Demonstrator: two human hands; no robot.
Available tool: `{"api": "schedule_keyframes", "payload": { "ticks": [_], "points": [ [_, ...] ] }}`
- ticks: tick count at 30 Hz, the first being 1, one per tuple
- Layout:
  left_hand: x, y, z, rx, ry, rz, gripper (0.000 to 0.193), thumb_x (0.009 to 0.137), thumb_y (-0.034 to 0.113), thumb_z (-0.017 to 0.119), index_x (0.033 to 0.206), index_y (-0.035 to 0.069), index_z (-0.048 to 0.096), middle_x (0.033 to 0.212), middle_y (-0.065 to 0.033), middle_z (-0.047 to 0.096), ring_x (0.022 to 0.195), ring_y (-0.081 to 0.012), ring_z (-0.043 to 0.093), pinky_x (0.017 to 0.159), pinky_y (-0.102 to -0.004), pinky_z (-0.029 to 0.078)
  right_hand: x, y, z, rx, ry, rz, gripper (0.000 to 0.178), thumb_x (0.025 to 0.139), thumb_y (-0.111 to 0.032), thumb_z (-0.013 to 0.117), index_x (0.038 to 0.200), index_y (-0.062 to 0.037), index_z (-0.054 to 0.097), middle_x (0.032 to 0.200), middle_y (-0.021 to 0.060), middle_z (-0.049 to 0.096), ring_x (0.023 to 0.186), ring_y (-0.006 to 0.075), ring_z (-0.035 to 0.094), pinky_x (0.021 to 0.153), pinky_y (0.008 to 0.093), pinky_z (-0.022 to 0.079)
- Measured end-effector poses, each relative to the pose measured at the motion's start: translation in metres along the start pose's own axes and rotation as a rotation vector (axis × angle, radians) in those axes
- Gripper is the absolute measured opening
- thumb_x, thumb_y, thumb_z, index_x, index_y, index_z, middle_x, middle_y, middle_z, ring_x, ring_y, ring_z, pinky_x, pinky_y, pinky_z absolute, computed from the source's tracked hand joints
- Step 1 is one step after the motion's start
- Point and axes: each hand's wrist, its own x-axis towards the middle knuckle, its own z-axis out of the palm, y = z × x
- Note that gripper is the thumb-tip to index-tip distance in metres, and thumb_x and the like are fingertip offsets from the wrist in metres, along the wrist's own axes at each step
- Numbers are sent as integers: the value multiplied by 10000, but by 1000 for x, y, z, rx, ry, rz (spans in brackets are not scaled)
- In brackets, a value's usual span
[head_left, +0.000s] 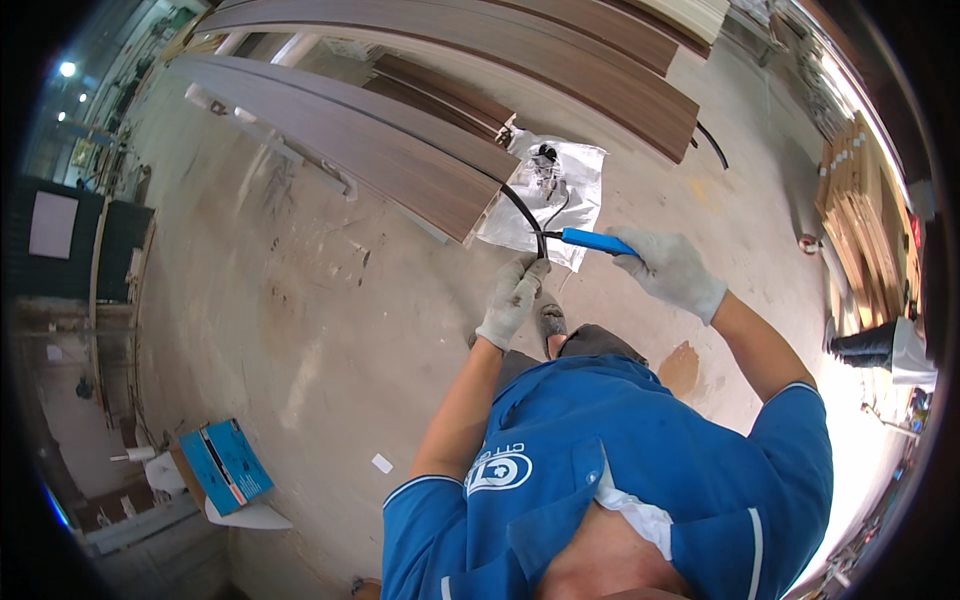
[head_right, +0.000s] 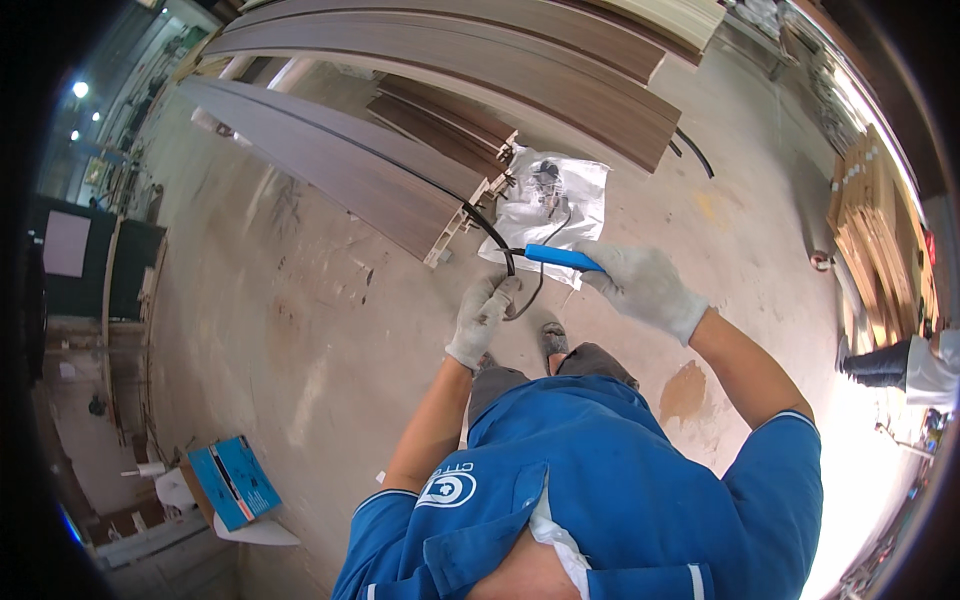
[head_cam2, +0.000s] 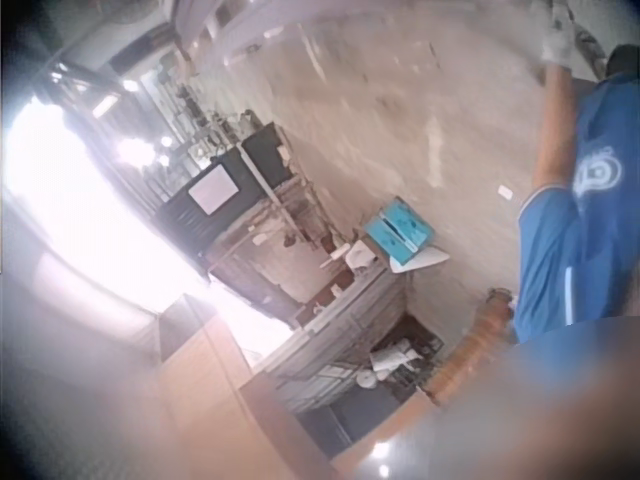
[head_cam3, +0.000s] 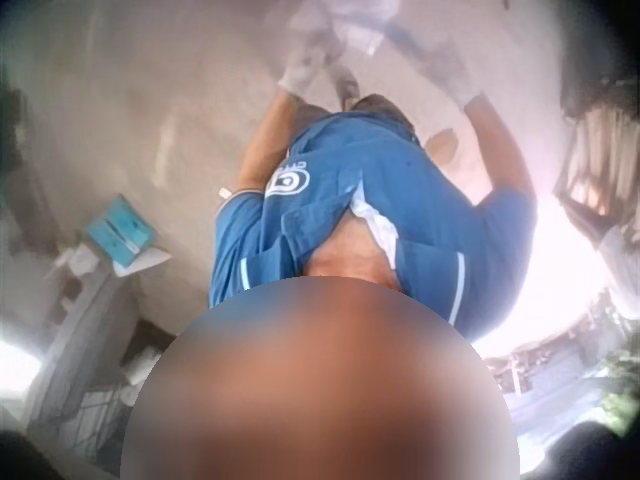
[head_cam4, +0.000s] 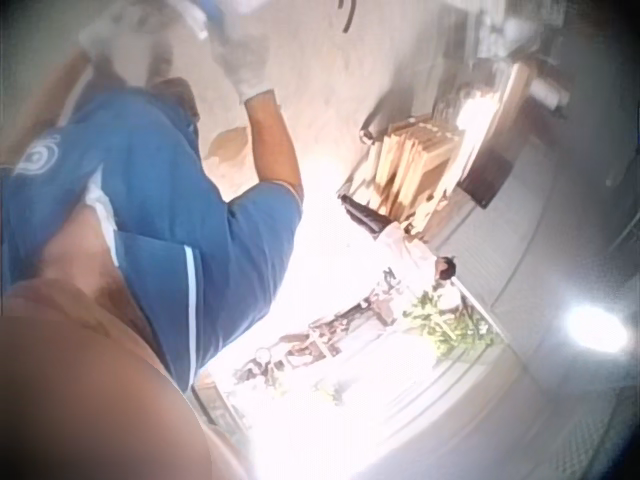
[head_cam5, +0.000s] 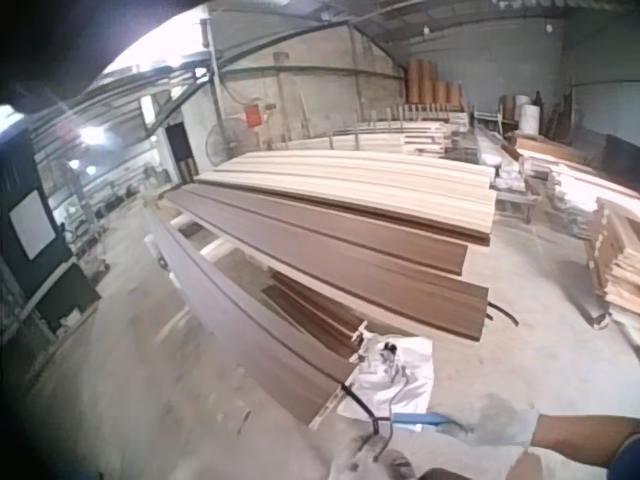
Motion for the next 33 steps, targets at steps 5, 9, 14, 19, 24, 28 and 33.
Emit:
{"api": "schedule_keyframes", "payload": {
  "ticks": [5,9,14,19,24,28,33],
  "points": [
    [-16,29,10,229,135,29,265,1020,220,640,937,-20,715,671,8,544,612,-87,475,557,-299,390,15,20,5,-79,-163,-97,214,956,-223,705,1127,-104,654,834,134,694,734,338,690,625,446,533],
    [-23,31,12,244,209,12,218,1001,185,654,956,-13,733,669,32,528,620,-52,460,542,-268,366,16,34,21,-168,-322,-60,165,962,-239,696,993,-101,612,790,137,658,722,352,673,631,457,527],
    [-39,67,19,212,283,140,196,983,161,676,941,-27,712,686,-84,578,612,-119,497,569,-311,415,-14,96,62,-64,-238,-110,89,965,-185,648,1001,-118,601,774,148,657,692,371,672,615,505,516],
    [-90,127,-12,75,364,342,207,1018,183,664,981,-18,703,719,-63,626,637,-119,559,586,-295,444,-86,202,39,-503,-847,337,180,980,-238,603,1121,-133,643,855,176,707,743,383,703,683,497,545],
    [-93,119,-18,-337,381,158,334,1015,327,686,1047,-5,665,707,12,533,596,-81,480,533,-266,383,-129,177,17,-54,-480,696,271,992,-332,632,1144,-108,631,869,206,729,795,362,737,692,472,540],
    [-80,102,-17,-254,479,90,238,983,220,741,1065,9,667,705,58,516,521,-31,393,475,-218,284,-76,101,30,320,-174,764,250,961,-267,706,1088,-72,616,784,138,682,749,254,702,678,406,513],
    [-54,95,-39,-151,656,118,189,965,149,755,1082,20,682,718,76,520,551,-9,394,487,-214,297,9,17,32,460,67,573,193,925,-186,768,1008,-58,648,781,69,645,731,150,612,691,334,482]
  ]
}}
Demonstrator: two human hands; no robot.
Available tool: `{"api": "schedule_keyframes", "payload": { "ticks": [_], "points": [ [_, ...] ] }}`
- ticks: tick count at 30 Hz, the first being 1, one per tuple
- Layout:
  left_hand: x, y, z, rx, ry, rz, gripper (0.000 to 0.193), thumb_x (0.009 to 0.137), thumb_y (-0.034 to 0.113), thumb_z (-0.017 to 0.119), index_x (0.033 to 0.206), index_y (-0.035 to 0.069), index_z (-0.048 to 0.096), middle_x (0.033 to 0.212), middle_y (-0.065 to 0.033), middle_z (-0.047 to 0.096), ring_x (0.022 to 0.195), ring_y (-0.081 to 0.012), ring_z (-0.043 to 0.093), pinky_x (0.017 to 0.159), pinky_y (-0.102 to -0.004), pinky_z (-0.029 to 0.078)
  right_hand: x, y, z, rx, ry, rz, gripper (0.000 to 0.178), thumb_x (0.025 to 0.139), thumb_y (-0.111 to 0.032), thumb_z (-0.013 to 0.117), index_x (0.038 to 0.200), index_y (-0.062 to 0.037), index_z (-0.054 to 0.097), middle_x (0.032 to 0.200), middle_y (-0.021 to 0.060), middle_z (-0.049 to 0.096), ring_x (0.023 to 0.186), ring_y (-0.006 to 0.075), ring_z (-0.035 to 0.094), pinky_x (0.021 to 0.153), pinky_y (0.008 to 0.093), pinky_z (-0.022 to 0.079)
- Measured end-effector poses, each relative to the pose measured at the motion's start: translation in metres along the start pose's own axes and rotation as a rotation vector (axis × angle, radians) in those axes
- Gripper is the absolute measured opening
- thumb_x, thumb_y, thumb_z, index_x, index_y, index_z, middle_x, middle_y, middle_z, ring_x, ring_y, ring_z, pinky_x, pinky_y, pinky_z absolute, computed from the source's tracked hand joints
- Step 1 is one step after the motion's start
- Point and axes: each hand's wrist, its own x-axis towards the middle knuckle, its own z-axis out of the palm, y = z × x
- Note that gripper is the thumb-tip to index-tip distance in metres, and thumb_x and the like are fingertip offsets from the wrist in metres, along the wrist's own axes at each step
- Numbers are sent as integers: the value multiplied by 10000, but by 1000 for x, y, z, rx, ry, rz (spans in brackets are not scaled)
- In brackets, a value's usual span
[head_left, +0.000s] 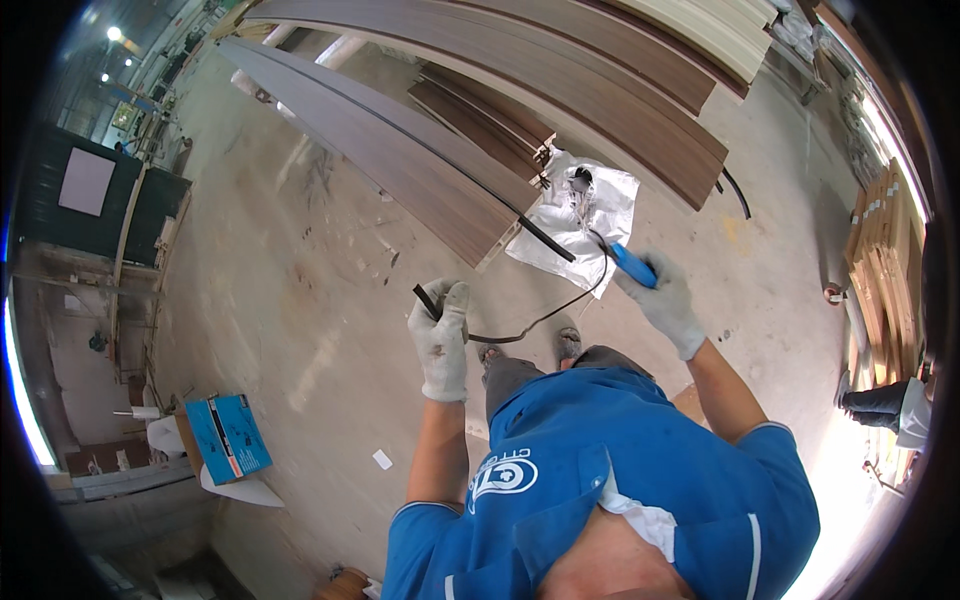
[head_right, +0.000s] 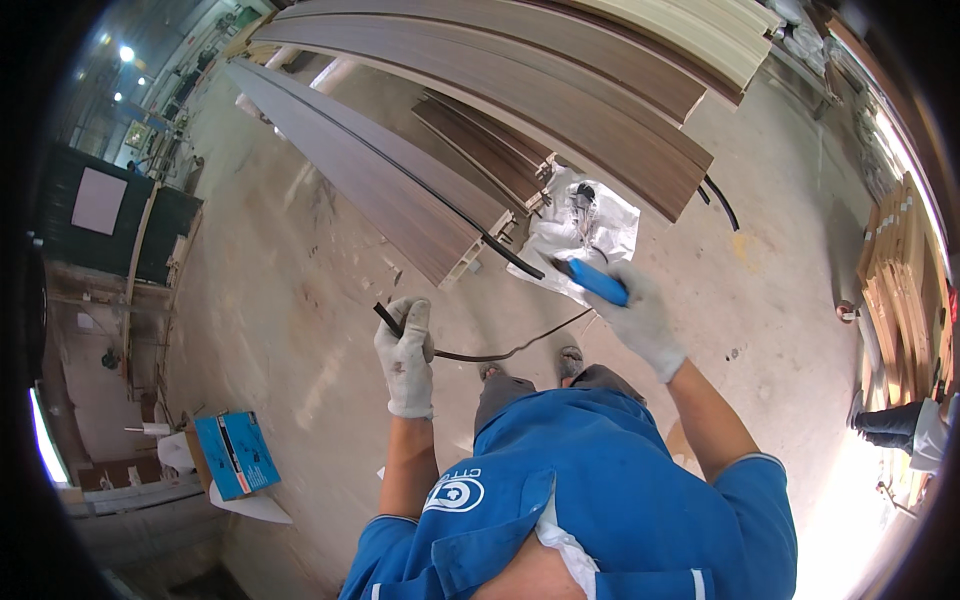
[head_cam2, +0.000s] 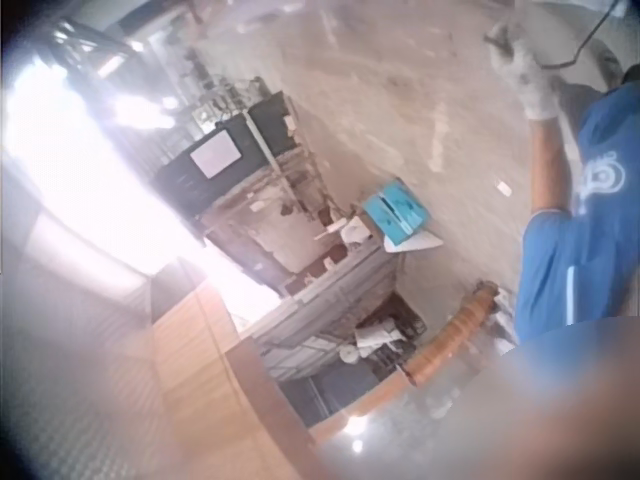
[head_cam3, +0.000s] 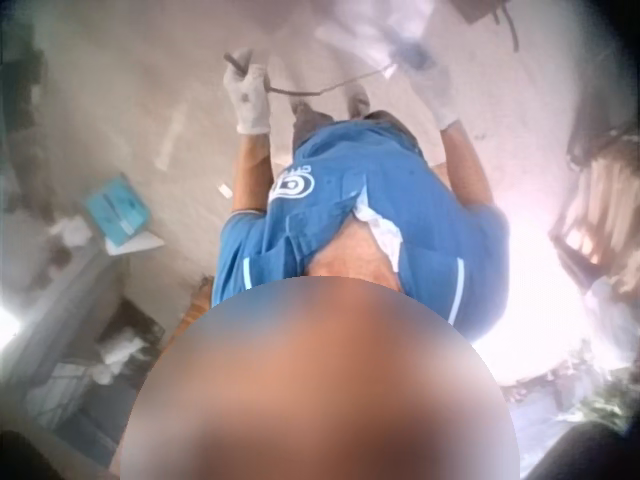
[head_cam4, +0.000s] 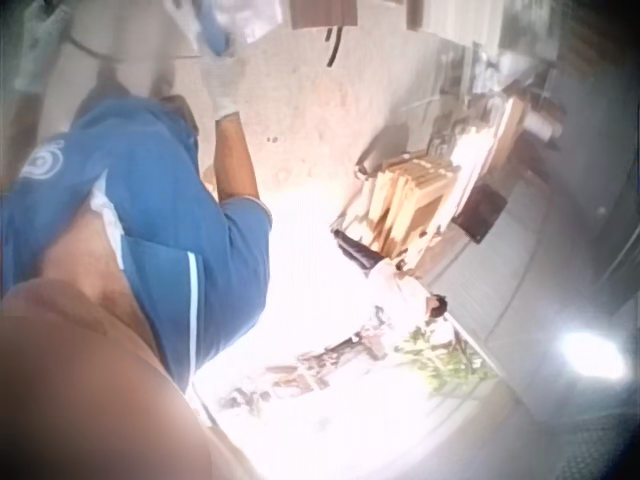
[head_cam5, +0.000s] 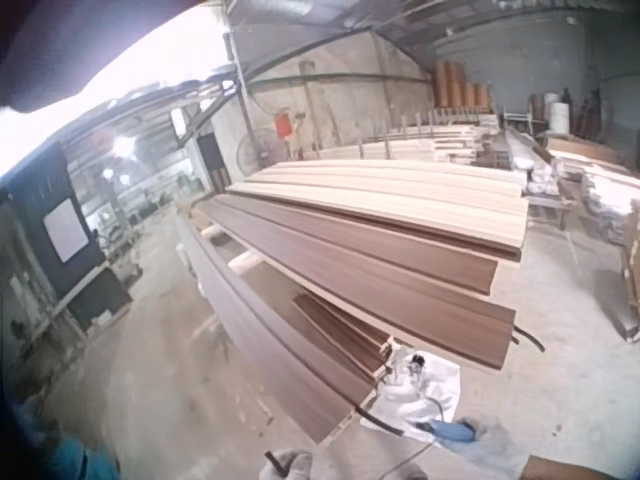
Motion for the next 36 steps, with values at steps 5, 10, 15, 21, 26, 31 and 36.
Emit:
{"api": "schedule_keyframes", "payload": {
  "ticks": [5,10,15,21,26,31,36],
  "points": [
    [32,-4,-16,232,-119,166,223,904,48,804,1092,10,691,746,75,542,637,-2,433,550,-195,349,50,-84,35,93,37,-345,214,924,-236,773,967,-51,674,836,115,678,765,255,662,696,393,492],
    [82,3,-42,255,-249,57,268,857,82,846,1067,-14,710,787,37,620,724,-31,554,635,-202,447,98,-135,70,-334,-39,-389,246,899,-308,754,876,-67,714,805,175,688,789,383,675,713,504,498],
    [159,-2,-63,92,-487,82,217,873,164,844,968,6,730,694,37,564,641,-53,487,565,-252,416,110,-161,98,-507,23,-357,265,872,-327,753,804,-73,722,812,194,692,820,408,679,728,526,498],
    [204,-9,-87,50,-818,81,274,1038,294,681,1075,23,703,701,40,567,554,-29,462,459,-241,343,105,-177,110,-405,23,-206,227,900,-278,757,937,-58,713,858,136,702,760,336,673,705,472,501],
    [231,12,-129,-252,-954,12,500,1108,482,484,1174,24,673,691,11,569,597,-52,502,514,-238,378,110,-186,121,-35,303,-90,228,980,-263,722,1066,-67,643,857,14,630,715,140,589,635,313,472],
    [282,67,-177,-320,-894,-54,625,1100,579,393,1176,21,665,650,9,514,560,-78,449,511,-262,343,139,-237,141,410,395,-155,213,1014,-272,699,1079,-84,624,860,-21,594,685,58,523,607,194,436],
    [319,145,-182,-662,-948,80,628,1085,620,370,1014,58,639,546,42,396,461,-88,357,468,-277,304,190,-292,233,657,35,-277,349,1009,-320,700,1224,-49,657,1022,61,691,933,150,652,839,318,527]
  ]
}}
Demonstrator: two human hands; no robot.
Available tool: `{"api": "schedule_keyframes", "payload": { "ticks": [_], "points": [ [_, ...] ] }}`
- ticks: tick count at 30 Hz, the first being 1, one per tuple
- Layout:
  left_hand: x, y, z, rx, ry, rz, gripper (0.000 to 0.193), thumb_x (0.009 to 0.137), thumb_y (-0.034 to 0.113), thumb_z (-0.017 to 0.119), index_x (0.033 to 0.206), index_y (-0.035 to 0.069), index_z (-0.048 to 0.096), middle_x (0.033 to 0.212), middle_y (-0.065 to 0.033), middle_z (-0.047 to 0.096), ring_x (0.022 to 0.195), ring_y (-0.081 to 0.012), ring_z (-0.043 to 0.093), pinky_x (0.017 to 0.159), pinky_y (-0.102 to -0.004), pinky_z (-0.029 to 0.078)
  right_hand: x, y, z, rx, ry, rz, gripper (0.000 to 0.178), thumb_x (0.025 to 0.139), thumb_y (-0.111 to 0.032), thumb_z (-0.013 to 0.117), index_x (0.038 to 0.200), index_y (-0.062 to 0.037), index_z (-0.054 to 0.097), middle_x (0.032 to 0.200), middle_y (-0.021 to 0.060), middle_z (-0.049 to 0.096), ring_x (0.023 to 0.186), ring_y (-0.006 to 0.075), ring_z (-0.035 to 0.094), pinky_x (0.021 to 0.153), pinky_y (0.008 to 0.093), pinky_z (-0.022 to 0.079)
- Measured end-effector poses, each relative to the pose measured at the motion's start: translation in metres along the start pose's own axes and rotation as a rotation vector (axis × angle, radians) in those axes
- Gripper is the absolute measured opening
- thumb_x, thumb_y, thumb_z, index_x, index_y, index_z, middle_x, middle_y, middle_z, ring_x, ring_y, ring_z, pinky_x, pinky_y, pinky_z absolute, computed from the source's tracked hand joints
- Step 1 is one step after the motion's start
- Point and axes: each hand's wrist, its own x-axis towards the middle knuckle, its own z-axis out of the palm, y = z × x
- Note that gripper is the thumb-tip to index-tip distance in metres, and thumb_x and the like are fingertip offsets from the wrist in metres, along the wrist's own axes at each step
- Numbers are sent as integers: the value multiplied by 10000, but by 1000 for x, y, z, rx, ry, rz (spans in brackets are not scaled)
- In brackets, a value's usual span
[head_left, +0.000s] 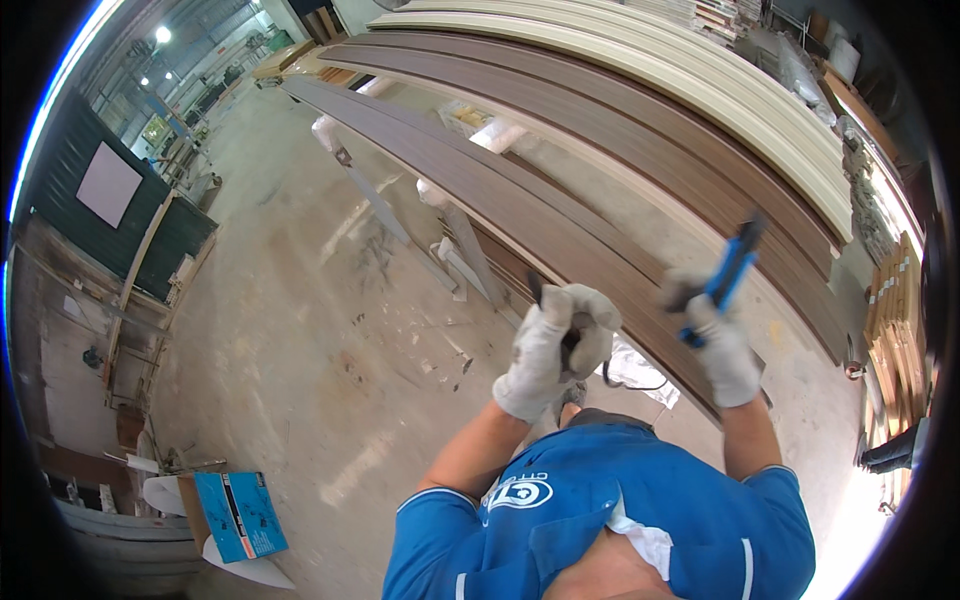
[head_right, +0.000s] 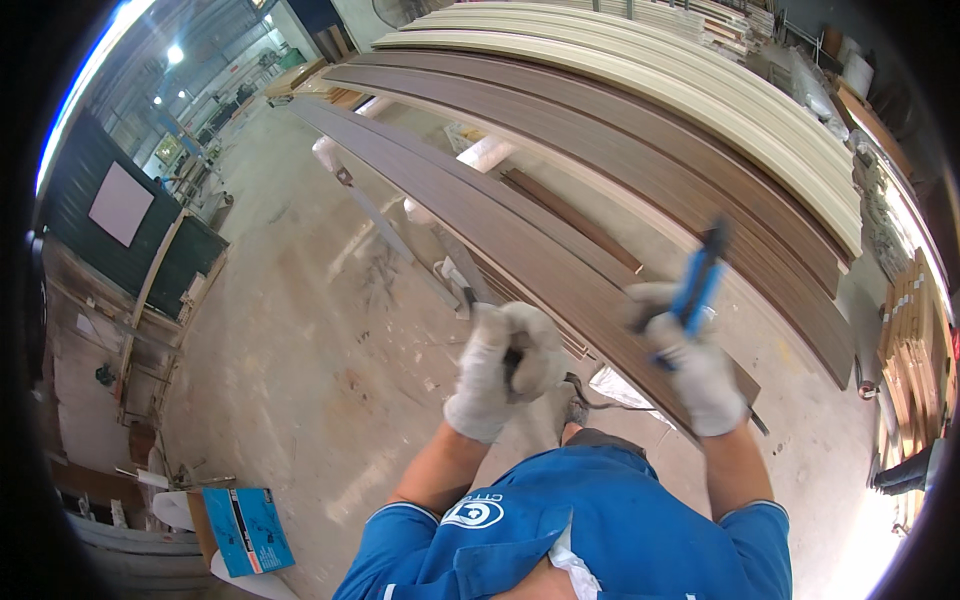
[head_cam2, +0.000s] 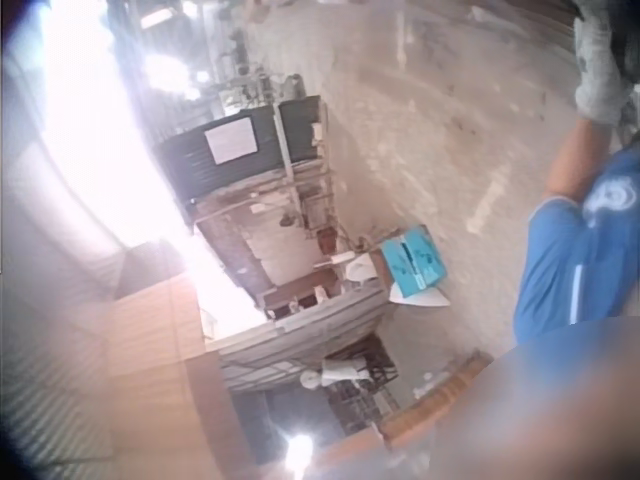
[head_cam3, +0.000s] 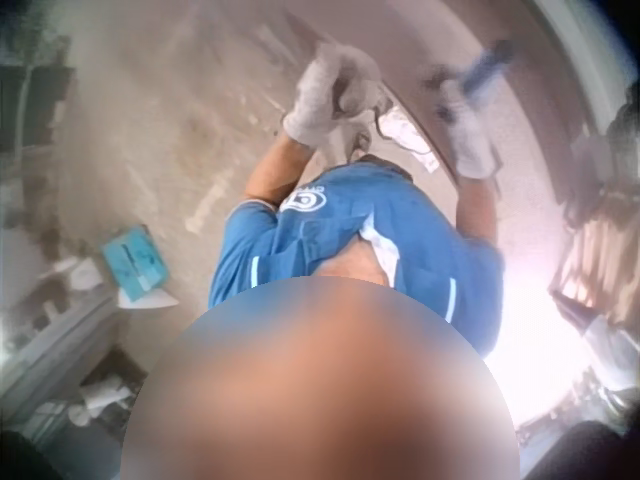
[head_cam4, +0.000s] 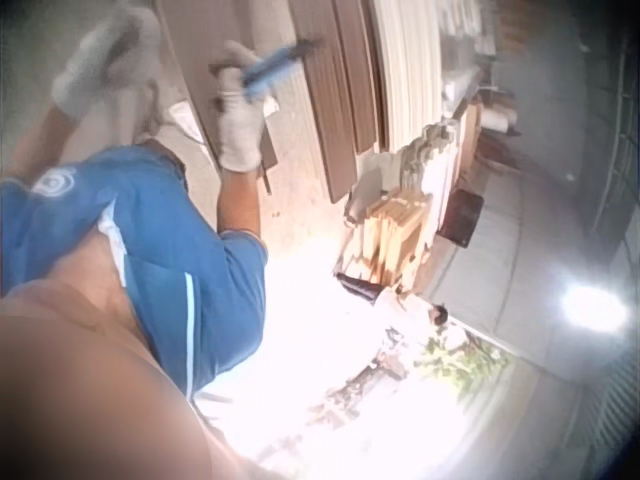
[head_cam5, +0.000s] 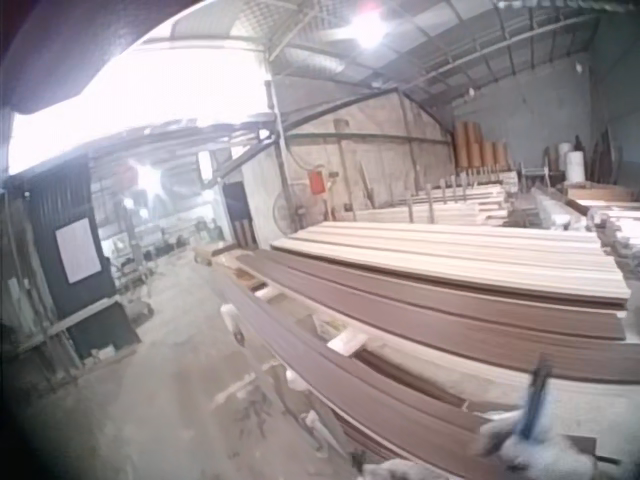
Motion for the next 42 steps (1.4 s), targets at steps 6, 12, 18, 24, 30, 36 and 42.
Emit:
{"api": "schedule_keyframes", "payload": {
  "ticks": [6,12,18,24,30,36,42],
  "points": [
    [37,95,-65,-47,101,472,558,1112,553,347,1040,98,661,497,61,311,410,-87,289,449,-288,263,19,37,42,-56,-548,747,609,923,-432,795,1285,35,649,1078,114,735,1055,216,683,982,384,522],
    [16,189,-205,-49,172,688,520,1144,434,359,1107,20,671,526,54,291,438,-89,251,463,-277,261,29,32,34,132,-409,850,535,933,-304,807,1330,16,648,1002,96,742,878,159,708,830,312,562],
    [-15,308,-353,-44,805,1007,403,1107,376,482,1017,26,660,556,35,286,473,-102,248,453,-298,247,49,37,75,-83,-288,749,424,905,-265,821,1192,33,726,890,100,745,842,161,711,811,289,562],
    [-60,439,-473,131,1265,1088,272,1012,302,617,972,33,634,622,40,330,511,-131,317,514,-296,335,87,42,131,-195,71,312,438,922,-331,789,1167,23,707,1057,102,742,998,191,682,899,354,534],
    [-2,368,-550,307,1262,447,352,1062,395,565,1081,56,660,664,9,420,614,-141,424,599,-319,401,178,60,156,-652,367,175,391,962,-328,751,1185,-10,700,1045,98,748,952,188,687,854,346,525],
    [97,241,-570,-151,887,96,595,1057,503,564,1343,-18,558,1139,-168,664,1023,-320,658,915,-464,579,269,96,164,-1064,153,166,304,952,-266,736,1186,-76,694,967,161,752,899,329,725,823,417,541],
    [180,201,-601,-196,845,74,661,1062,519,540,1412,-39,487,1311,-234,565,1195,-403,602,1064,-559,534,319,125,163,-1124,-98,196,330,927,-256,743,1198,-79,681,952,228,735,932,424,718,820,458,542]
  ]
}}
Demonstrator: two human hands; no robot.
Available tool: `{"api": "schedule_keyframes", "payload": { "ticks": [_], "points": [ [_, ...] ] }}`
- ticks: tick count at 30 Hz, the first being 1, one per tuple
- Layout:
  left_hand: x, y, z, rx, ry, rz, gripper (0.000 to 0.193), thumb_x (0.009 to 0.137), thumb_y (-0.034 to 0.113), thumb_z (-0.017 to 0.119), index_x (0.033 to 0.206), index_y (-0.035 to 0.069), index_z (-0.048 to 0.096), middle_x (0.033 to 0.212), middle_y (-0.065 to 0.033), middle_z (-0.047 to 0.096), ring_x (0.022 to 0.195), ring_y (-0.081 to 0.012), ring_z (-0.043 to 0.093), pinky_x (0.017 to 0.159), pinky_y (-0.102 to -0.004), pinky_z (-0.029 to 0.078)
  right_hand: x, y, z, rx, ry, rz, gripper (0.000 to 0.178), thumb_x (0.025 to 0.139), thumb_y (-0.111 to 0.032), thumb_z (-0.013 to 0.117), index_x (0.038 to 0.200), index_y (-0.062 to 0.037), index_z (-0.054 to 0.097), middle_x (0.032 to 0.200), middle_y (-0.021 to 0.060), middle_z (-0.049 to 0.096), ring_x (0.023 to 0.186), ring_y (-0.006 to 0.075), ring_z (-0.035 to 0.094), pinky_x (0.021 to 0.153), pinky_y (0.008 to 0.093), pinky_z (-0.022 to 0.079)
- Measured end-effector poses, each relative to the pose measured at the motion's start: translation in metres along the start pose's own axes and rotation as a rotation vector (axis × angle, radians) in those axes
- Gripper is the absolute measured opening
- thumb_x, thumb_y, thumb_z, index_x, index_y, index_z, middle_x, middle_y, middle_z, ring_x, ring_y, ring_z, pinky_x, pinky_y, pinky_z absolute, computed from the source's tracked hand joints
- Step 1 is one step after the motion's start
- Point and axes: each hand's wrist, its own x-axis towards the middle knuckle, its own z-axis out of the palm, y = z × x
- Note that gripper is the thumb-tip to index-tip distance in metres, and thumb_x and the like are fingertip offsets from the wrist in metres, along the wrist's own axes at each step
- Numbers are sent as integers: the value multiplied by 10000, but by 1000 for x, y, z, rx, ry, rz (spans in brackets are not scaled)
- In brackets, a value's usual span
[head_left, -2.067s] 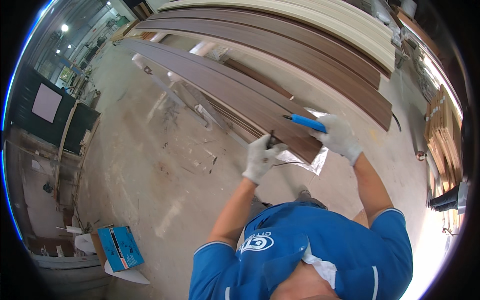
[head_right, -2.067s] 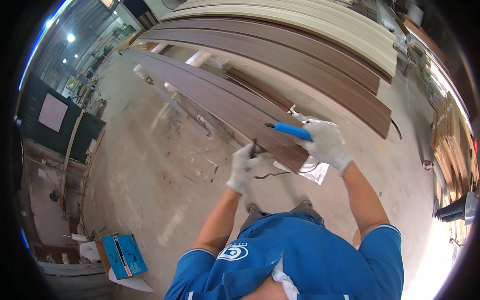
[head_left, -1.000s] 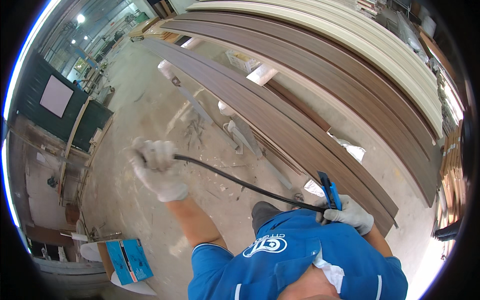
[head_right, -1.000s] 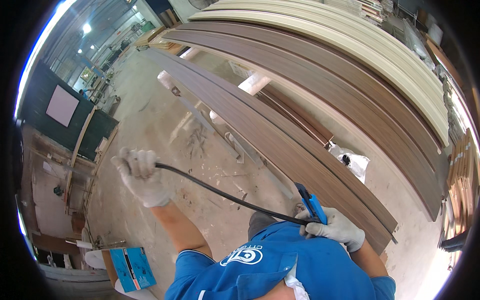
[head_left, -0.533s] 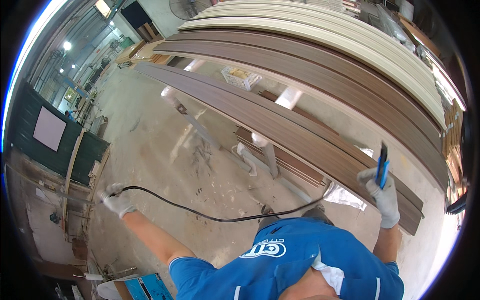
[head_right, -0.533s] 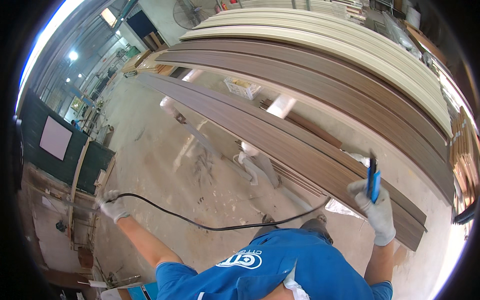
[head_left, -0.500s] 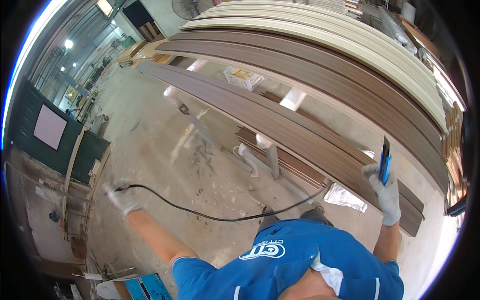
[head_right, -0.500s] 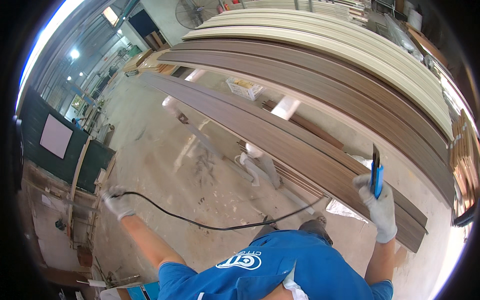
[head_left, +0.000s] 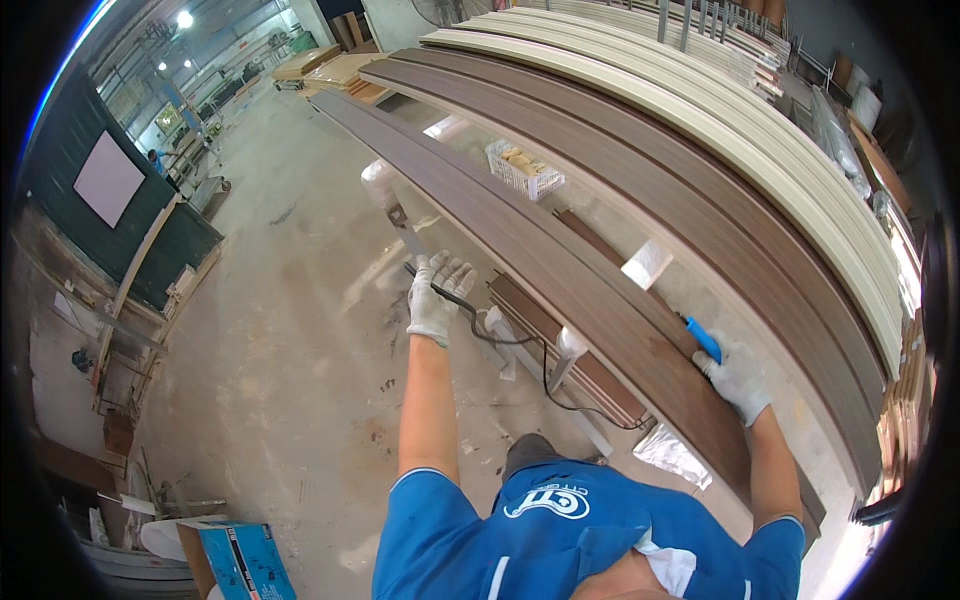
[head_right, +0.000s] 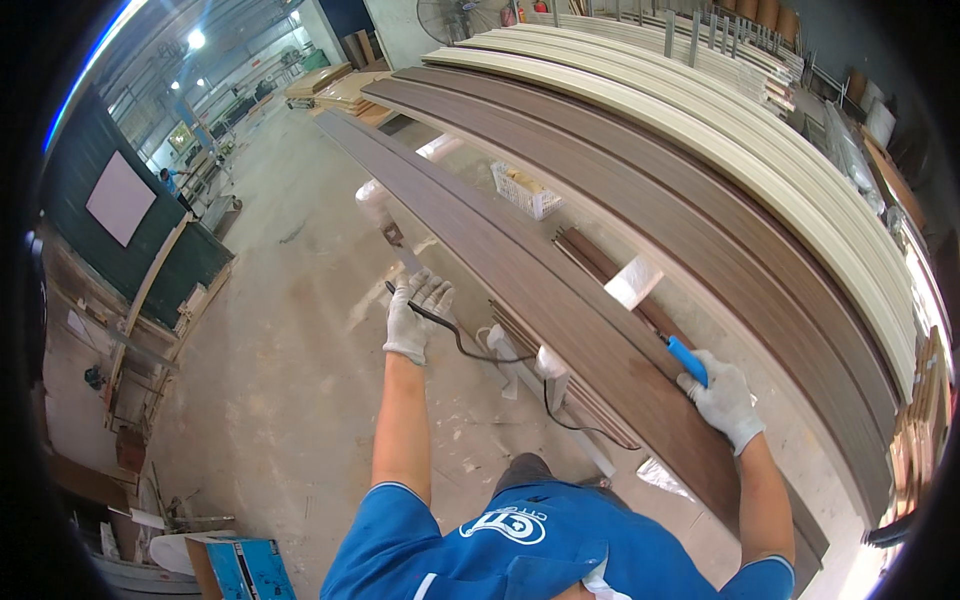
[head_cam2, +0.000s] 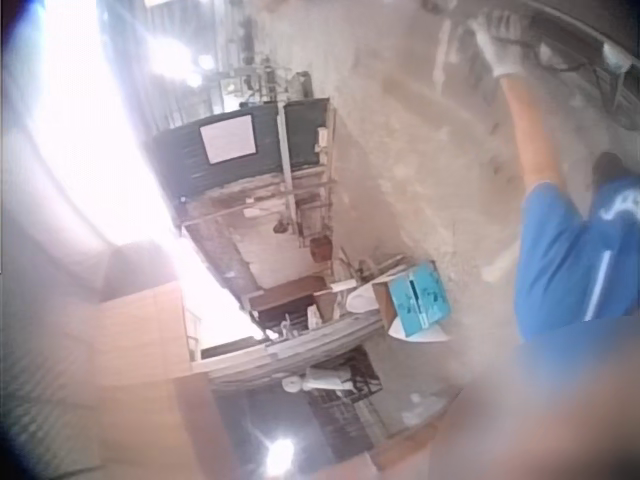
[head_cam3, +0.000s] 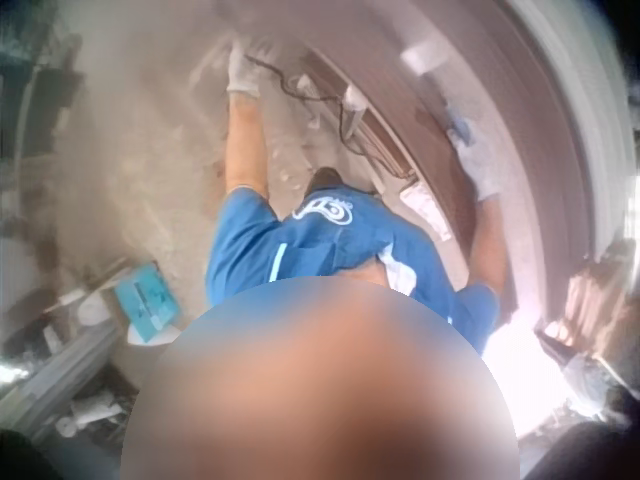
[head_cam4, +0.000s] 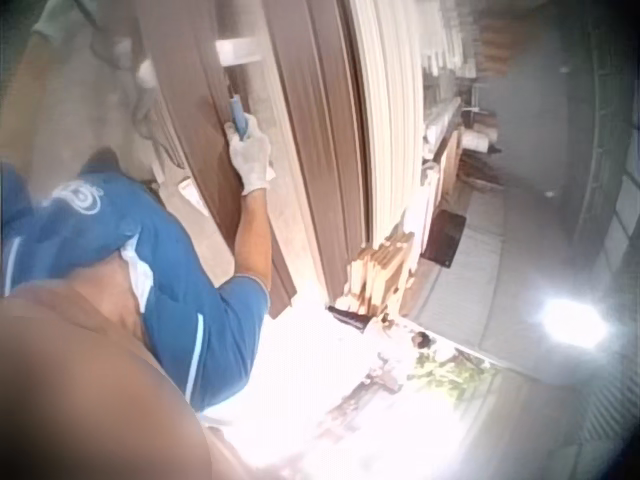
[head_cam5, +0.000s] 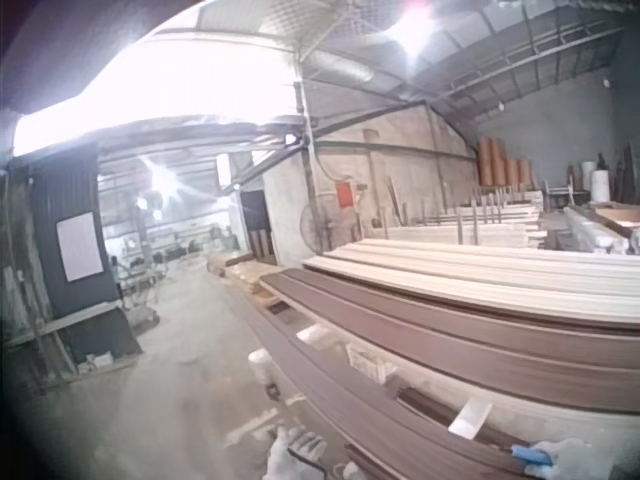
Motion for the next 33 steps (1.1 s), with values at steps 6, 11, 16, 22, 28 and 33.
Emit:
{"api": "schedule_keyframes", "payload": {
  "ticks": [6,11,16,22,28,33],
  "points": [
    [90,-9,18,-5,83,-1,619,1048,485,593,1418,-4,509,1320,-196,590,1243,-382,566,1039,-553,518,34,-3,9,142,11,106,293,913,-221,748,1149,-54,704,972,204,741,941,402,715,835,434,540],
    [169,16,17,33,115,52,535,1016,491,658,1333,62,616,1183,-87,673,1075,-262,650,894,-436,564,87,-58,22,-12,248,144,217,910,-174,745,1089,-56,710,921,191,723,865,390,700,765,441,526],
    [223,58,13,49,95,61,462,1012,462,678,1269,78,652,1150,-63,695,988,-212,671,829,-361,575,167,-123,48,157,123,293,248,909,-201,746,1100,-48,705,952,181,708,880,344,680,786,444,512],
    [250,74,16,-9,165,40,469,1001,453,697,1267,70,653,1152,-55,710,1010,-213,681,827,-362,584,264,-144,110,366,-237,206,438,941,-297,754,1303,-58,691,1210,174,724,1133,253,668,1021,380,484],
    [249,82,35,-113,134,-31,501,1009,458,679,1301,53,633,1292,-78,674,1148,-265,658,974,-458,567,287,-158,118,437,-299,243,532,896,-297,780,1327,-1,683,1162,114,744,1098,171,647,1019,329,476],
    [222,83,51,-86,79,-94,479,1032,449,650,1321,68,618,1267,-70,678,1134,-237,660,963,-411,565,260,-168,69,260,-264,339,449,880,-241,793,1265,-20,725,1078,61,747,1015,133,646,963,323,498]
  ]
}}
